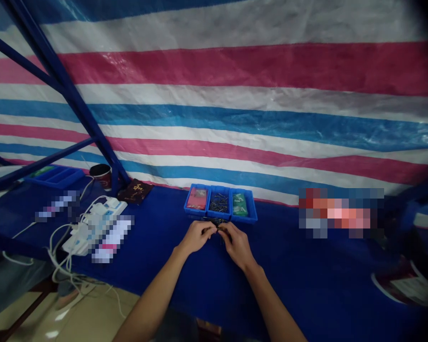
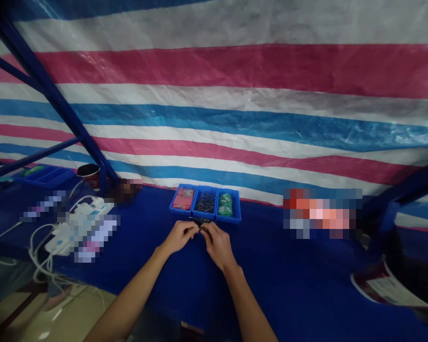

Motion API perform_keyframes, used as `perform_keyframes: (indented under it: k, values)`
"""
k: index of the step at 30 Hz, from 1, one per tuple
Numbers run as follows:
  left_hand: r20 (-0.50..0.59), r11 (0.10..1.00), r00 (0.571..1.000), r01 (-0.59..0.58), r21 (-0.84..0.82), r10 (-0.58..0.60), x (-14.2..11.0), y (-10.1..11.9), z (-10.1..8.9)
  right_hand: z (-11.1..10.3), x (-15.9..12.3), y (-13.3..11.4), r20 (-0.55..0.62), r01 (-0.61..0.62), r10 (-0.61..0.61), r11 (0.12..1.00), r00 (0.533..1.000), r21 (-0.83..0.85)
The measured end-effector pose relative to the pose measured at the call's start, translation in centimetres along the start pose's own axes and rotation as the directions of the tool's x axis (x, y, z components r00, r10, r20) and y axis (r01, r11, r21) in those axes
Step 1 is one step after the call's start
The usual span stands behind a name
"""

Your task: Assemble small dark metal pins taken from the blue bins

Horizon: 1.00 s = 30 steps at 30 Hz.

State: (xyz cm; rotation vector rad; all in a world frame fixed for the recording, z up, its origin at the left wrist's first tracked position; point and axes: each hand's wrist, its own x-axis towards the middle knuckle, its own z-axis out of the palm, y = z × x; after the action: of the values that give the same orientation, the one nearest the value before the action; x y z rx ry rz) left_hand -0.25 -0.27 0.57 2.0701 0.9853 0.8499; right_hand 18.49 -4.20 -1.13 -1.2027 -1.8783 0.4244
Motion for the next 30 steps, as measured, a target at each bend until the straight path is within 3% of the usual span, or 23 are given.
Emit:
perform_keyframes:
  k: [5, 14, 22, 30]
  values:
    - [0.029, 1.0, 1.0, 0.006, 0.01, -0.006, 0.04, -0.03, 0.08, -0.23, 0.14, -0.17, -0.002, 0.015, -0.015, 1.0, 1.0, 0.018]
    - [0.047, 1.0, 0.999, -0.004, 0.002, 0.004, 0.06, 0.08, 0.17, -0.11, 0.04, -0.06, 0.026, -0.023, 0.027, 0.99, 0.999, -0.137]
    - [0.029, 0.999, 0.999, 0.016, 0.028, -0.017, 0.06, -0.02, 0.03, -0.04, -0.04, 0.01, -0.031, -0.016, 0.017, 1.0, 0.999, 0.02]
    - [0.032, 0.999, 0.999, 0.029, 0.029, -0.03, 0.08, -0.01, 0.11, -0.22, 0.15, -0.2, -0.056, 0.003, -0.002, 1.0, 0.998, 0.022]
